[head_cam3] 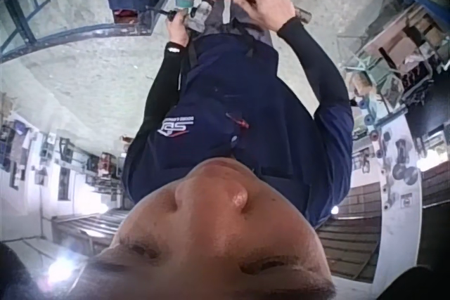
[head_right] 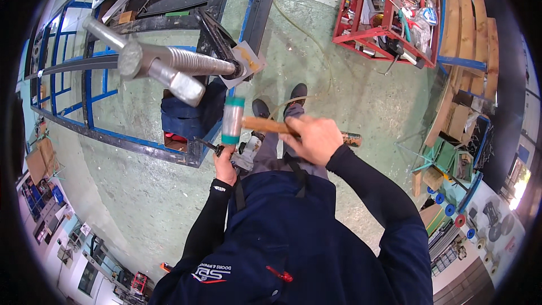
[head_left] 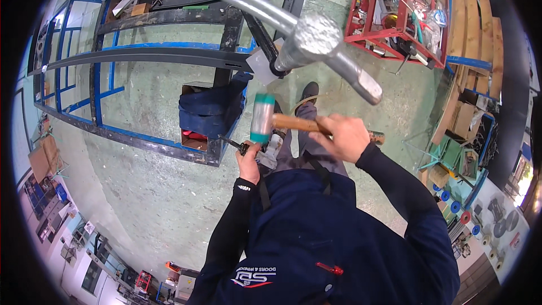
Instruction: The person uses a rubber mallet and a pneumatic drill to assemble a window frame on a workbench. They secure metal components, adjust the frame, and measure a long metal strip with a tape measure before placing it on a cutting machine.
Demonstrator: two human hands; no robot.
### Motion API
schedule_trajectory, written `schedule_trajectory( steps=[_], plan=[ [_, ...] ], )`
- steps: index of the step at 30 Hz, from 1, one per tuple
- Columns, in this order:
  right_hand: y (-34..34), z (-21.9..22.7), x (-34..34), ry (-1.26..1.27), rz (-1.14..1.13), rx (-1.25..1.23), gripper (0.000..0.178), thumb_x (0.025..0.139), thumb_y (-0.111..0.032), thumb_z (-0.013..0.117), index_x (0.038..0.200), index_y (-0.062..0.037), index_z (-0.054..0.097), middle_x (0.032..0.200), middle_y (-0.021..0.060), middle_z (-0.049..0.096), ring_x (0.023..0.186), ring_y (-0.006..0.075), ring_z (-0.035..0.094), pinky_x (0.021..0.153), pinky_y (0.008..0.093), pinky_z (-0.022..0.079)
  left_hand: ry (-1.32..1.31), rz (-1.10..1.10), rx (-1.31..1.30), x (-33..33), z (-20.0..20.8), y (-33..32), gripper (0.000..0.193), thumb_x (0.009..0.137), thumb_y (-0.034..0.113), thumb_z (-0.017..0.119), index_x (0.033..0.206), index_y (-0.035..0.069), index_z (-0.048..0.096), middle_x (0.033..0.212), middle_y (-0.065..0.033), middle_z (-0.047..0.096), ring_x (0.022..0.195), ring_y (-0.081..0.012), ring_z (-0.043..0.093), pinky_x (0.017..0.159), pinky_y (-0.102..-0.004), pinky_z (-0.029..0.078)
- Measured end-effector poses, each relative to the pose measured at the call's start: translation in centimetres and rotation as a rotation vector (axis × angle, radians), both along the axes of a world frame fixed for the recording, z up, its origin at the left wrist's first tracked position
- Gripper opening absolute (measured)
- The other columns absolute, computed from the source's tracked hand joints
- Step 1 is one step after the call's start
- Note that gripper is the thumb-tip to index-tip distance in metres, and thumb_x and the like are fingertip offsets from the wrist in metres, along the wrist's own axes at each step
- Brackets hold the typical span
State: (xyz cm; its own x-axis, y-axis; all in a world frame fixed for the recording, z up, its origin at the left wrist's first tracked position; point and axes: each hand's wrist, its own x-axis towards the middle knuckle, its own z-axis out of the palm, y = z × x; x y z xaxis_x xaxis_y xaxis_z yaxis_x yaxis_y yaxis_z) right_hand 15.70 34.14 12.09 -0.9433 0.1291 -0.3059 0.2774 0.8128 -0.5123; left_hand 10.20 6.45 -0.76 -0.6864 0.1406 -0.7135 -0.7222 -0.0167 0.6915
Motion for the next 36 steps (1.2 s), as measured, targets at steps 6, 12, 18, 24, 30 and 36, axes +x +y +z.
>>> schedule_trajectory(
  steps=[6,12,18,24,30,36],
  plan=[
    [1.2,0.3,-0.6,-0.008,0.024,-0.025,0.034,0.086,-0.041,0.068,0.104,-0.012,0.066,0.076,0.0096,0.061,0.065,0.0326,0.063,0.057,0.0429,0.05,-0.013,0.037,0.045,-0.1,-0.2,0.7,0.025,0.086,0.016,0.066,0.066,0.01,0.053,0.067,0.0054,0.048,0.06,-0.0058,0.038,0.058,-0.0264,0.029],
    [1.4,-0.7,0.0,0.009,-0.135,-0.188,0.034,0.088,-0.039,0.066,0.102,-0.0091,0.065,0.079,0.0132,0.063,0.074,0.0347,0.064,0.064,0.0444,0.05,-0.023,-0.04,0.005,-0.6,-0.3,0.9,0.016,0.083,0.012,0.068,0.072,0.007,0.058,0.07,0.0046,0.052,0.065,-0.0065,0.043,0.062,-0.0268,0.032],
    [1.1,-1.4,4.0,-0.182,-0.256,-0.237,0.032,0.088,-0.037,0.066,0.101,-0.0079,0.066,0.081,0.0158,0.064,0.08,0.036,0.064,0.07,0.0451,0.05,0.012,-0.005,-0.093,-0.2,-1.1,2.3,0.021,0.083,0.018,0.067,0.069,0.009,0.055,0.067,0.0042,0.048,0.063,-0.0078,0.041,0.062,-0.0269,0.03],
    [3.5,-0.5,6.8,-0.174,-0.162,-0.167,0.035,0.086,-0.039,0.068,0.107,-0.0101,0.067,0.078,0.0124,0.064,0.072,0.0339,0.065,0.065,0.0432,0.051,-0.031,-0.011,-0.139,-0.8,-0.4,4.2,0.021,0.083,0.019,0.067,0.069,0.008,0.056,0.066,0.0042,0.047,0.064,-0.0078,0.041,0.062,-0.0272,0.031],
    [4.6,0.5,0.9,-0.098,0.109,-0.164,0.034,0.085,-0.04,0.069,0.103,-0.0123,0.066,0.077,0.0105,0.062,0.07,0.0335,0.064,0.061,0.0439,0.05,-0.359,0.17,-0.047,-2.3,4.7,7.1,0.012,0.085,0.017,0.065,0.083,0.007,0.059,0.074,0.0015,0.055,0.07,-0.0113,0.051,0.069,-0.0286,0.04],
    [2.0,-0.3,-0.5,-0.072,-0.14,-0.239,0.029,0.087,-0.038,0.067,0.097,-0.0105,0.065,0.074,0.0112,0.059,0.069,0.0337,0.063,0.061,0.0442,0.049,0.046,0.129,-0.085,0.5,-2.5,3.3,0.014,0.086,0.014,0.064,0.098,0.006,0.061,0.085,-0.0013,0.059,0.081,-0.0141,0.057,0.075,-0.0302,0.044]
  ],
)
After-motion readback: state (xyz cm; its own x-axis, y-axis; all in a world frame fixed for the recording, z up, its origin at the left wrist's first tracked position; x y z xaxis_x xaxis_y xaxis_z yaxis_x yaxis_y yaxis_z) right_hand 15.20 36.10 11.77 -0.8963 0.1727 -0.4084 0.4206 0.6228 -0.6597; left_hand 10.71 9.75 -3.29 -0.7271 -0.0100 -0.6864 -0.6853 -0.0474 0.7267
